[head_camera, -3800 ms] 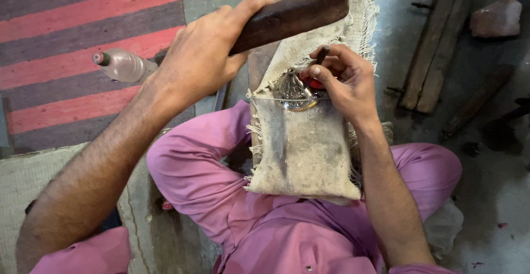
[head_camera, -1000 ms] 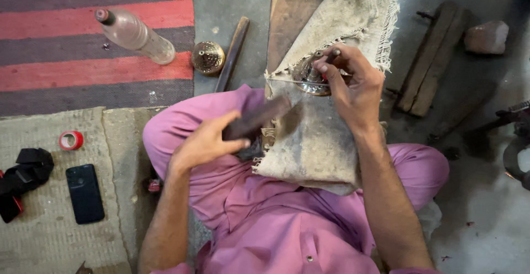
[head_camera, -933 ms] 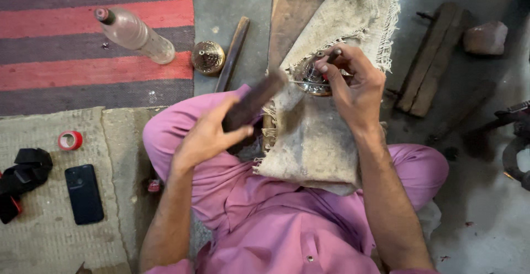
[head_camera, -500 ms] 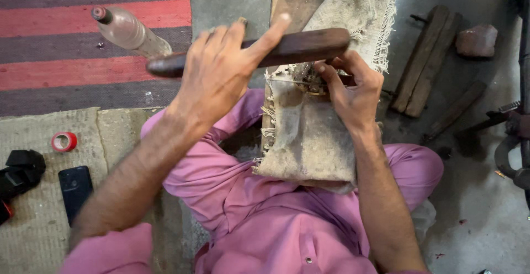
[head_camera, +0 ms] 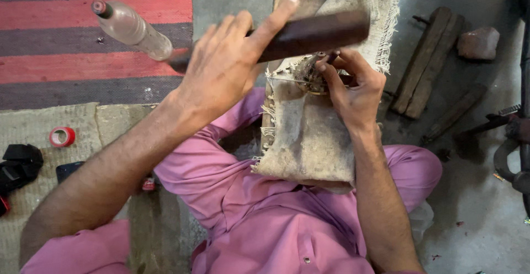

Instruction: The person sits cross-legged and repeatedly hammers a small ornate metal object placed on a cloth-covered block. They use a wooden mallet in the right hand and a small punch or chisel in the left hand to strike the metal object.

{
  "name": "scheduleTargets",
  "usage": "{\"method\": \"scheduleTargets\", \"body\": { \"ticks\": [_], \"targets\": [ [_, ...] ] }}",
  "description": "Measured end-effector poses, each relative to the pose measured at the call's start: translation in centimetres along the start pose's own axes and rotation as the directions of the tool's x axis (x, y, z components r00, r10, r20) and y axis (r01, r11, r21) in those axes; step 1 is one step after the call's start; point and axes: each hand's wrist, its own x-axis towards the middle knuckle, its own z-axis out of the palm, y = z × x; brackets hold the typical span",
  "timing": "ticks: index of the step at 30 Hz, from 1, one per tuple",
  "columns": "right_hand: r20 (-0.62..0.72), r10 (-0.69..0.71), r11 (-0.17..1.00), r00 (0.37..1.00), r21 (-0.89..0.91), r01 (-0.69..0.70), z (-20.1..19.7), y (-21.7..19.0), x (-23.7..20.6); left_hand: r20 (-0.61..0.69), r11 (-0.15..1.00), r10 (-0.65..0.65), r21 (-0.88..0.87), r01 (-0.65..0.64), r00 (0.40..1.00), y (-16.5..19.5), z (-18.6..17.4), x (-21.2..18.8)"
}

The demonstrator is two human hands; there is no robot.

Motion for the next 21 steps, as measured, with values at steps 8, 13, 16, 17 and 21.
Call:
{"method": "scheduleTargets", "body": {
  "ticks": [8,13,16,17,21],
  "targets": [
    [0.008,-0.016,1.000,1.000,-0.004,0.016,-0.02,-0.39,0.02,-0.024,0.959,0.047,0.282,-0.038,0.999,-0.28,-0.16,0.22],
    [0.024,-0.057,0.998,0.998,0.030,0.057,-0.06,-0.08,0.18,-0.021,0.991,0.002,0.133,0.001,1.000,-0.25,-0.15,0.32],
    [0.029,-0.063,0.998,0.998,-0.010,0.064,-0.13,0.06,0.22,-0.049,0.969,0.035,0.247,-0.022,0.998,-0.26,0.04,0.31],
    [0.023,-0.075,0.997,0.997,-0.013,0.075,-0.09,0.07,0.25,-0.021,0.997,-0.010,0.082,0.012,1.000,-0.33,0.11,0.34],
    [0.026,-0.016,0.997,1.000,-0.074,0.018,-0.15,-0.07,0.16,-0.087,0.902,0.100,0.428,-0.054,0.991,-0.47,0.47,0.41]
  ]
}}
